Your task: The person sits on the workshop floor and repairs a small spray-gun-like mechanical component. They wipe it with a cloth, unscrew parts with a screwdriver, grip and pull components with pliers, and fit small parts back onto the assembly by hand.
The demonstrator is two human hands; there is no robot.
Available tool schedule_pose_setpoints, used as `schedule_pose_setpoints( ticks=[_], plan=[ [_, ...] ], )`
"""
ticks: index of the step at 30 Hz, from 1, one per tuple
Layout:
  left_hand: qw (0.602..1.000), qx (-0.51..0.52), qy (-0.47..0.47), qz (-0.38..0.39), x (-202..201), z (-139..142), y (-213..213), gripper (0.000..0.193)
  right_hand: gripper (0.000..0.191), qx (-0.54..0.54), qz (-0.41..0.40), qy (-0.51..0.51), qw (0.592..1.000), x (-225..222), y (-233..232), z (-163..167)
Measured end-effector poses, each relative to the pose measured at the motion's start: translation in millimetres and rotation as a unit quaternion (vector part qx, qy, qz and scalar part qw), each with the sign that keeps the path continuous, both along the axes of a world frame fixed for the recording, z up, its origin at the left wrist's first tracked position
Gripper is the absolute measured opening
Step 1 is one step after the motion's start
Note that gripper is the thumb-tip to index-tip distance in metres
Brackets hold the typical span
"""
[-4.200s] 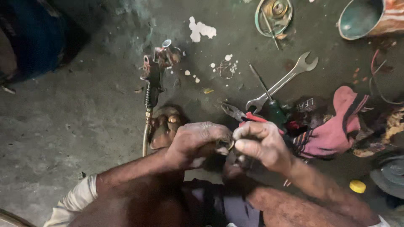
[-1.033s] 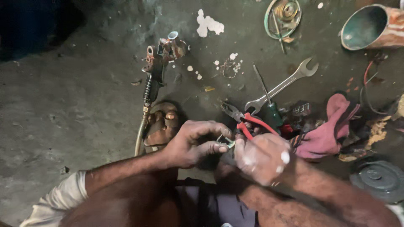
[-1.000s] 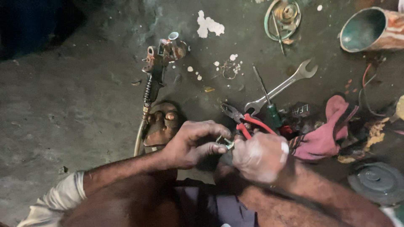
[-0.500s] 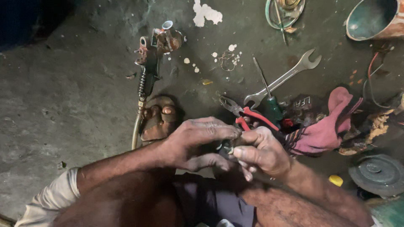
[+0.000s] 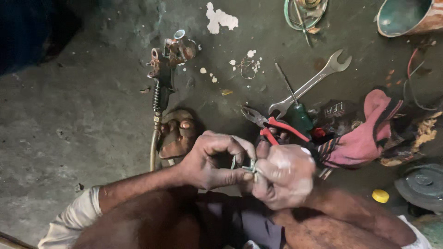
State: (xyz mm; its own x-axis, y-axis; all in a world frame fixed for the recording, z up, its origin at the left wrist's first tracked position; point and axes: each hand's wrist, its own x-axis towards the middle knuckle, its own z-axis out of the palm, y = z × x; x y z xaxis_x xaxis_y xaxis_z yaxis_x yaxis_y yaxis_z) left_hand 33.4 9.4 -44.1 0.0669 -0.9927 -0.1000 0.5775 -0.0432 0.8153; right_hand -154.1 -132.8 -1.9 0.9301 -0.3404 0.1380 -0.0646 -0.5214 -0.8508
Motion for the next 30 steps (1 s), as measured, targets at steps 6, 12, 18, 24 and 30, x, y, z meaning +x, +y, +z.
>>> schedule_pose_setpoints(
  ticks=[6,12,18,24,30],
  plan=[
    [0.991,0.048,0.122,-0.025,-7,-7,8,0.024,0.013,-0.322,0.187,-0.070,0.925,0,-19,12],
    [0.999,0.022,0.041,-0.004,0,-7,3,0.028,0.010,-0.154,0.149,-0.011,0.977,14,-25,17],
    [0.991,-0.020,-0.134,-0.013,10,-6,2,0.052,0.027,0.598,0.005,0.297,0.744,-1,-20,2],
    [0.981,-0.048,-0.184,-0.035,10,-7,-1,0.042,0.034,0.553,0.003,0.353,0.755,-10,-15,-6],
    [0.986,-0.036,-0.144,-0.075,11,-4,-2,0.031,0.027,0.622,-0.052,0.337,0.705,-13,-8,2]
  ],
)
